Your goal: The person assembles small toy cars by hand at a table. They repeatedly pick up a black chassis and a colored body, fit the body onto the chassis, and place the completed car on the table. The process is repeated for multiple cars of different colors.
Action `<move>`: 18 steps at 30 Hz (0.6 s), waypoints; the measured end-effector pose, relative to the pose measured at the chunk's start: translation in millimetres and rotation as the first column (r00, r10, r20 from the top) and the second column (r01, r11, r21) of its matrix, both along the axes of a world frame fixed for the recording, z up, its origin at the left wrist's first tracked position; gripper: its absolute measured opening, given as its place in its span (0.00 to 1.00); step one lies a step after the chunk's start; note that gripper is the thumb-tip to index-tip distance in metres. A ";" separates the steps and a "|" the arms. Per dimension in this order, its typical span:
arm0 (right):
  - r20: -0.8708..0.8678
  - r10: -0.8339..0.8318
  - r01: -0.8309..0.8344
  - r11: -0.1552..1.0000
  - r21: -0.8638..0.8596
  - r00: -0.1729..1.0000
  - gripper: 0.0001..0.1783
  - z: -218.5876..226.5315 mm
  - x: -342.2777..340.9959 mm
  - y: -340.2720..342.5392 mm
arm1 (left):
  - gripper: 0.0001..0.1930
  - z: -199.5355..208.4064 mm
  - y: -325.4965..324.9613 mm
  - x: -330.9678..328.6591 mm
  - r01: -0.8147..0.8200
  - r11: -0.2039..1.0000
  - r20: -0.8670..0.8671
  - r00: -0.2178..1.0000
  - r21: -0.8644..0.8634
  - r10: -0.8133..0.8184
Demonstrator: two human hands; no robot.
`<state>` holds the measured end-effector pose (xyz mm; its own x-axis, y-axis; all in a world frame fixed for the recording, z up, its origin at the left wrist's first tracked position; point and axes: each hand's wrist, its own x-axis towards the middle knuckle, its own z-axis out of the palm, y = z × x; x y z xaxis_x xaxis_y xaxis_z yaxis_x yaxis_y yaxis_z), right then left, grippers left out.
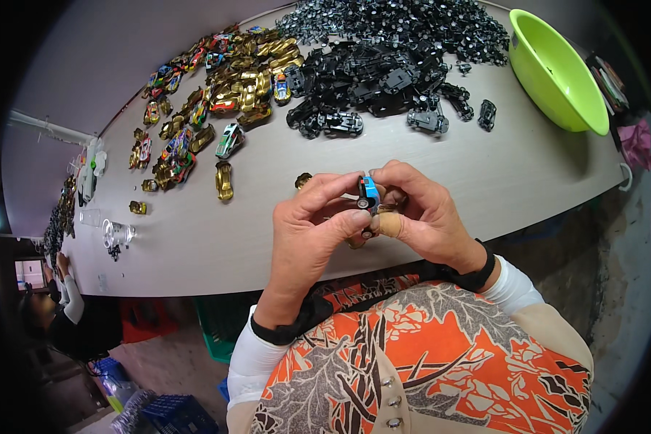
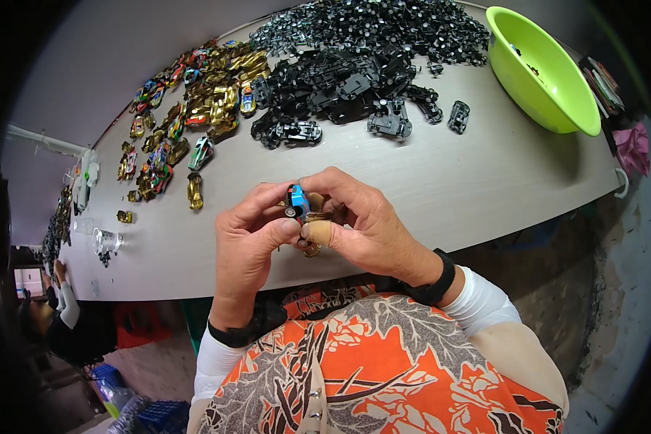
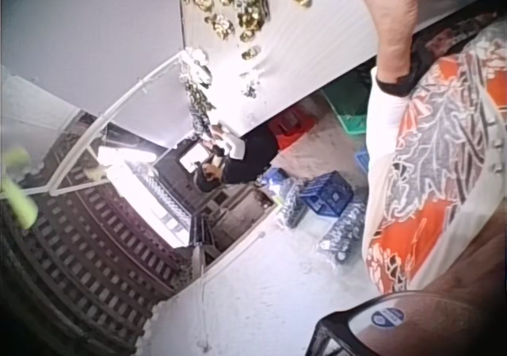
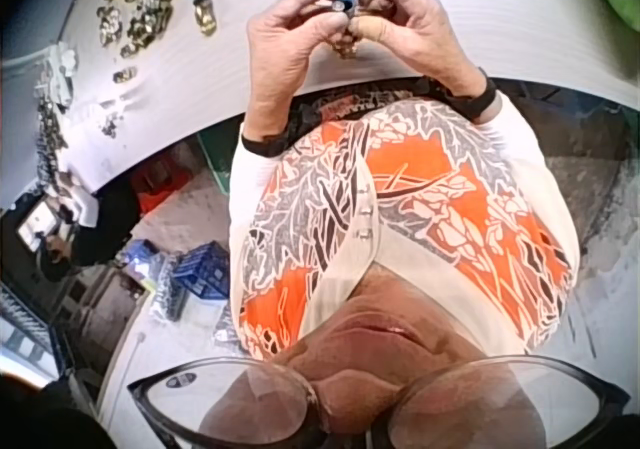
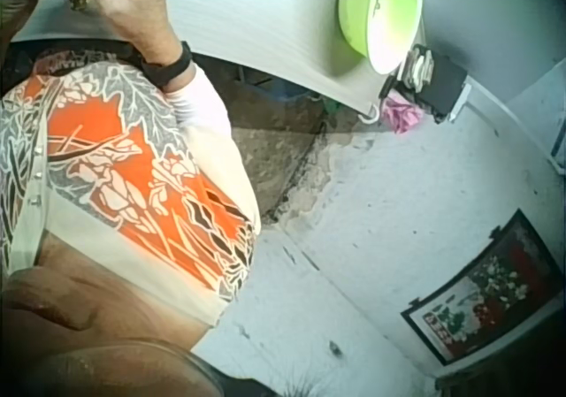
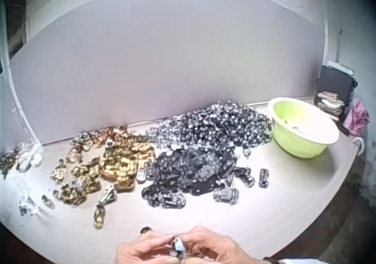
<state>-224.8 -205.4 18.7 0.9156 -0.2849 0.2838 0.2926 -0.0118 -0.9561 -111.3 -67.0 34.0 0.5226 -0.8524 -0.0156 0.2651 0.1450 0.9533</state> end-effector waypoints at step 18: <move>0.091 -0.117 0.141 0.930 -0.339 0.989 0.12 3.4 -1.8 1.6 | 0.18 -7.2 8.6 -16.1 -0.088 0.995 0.640 0.767 0.038 0.043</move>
<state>-226.6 -203.9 22.1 0.8526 -0.2734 0.4453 0.3302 -0.3785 -0.8647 -127.4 -58.4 26.8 0.4862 -0.8245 0.2896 -0.4147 0.0740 0.9069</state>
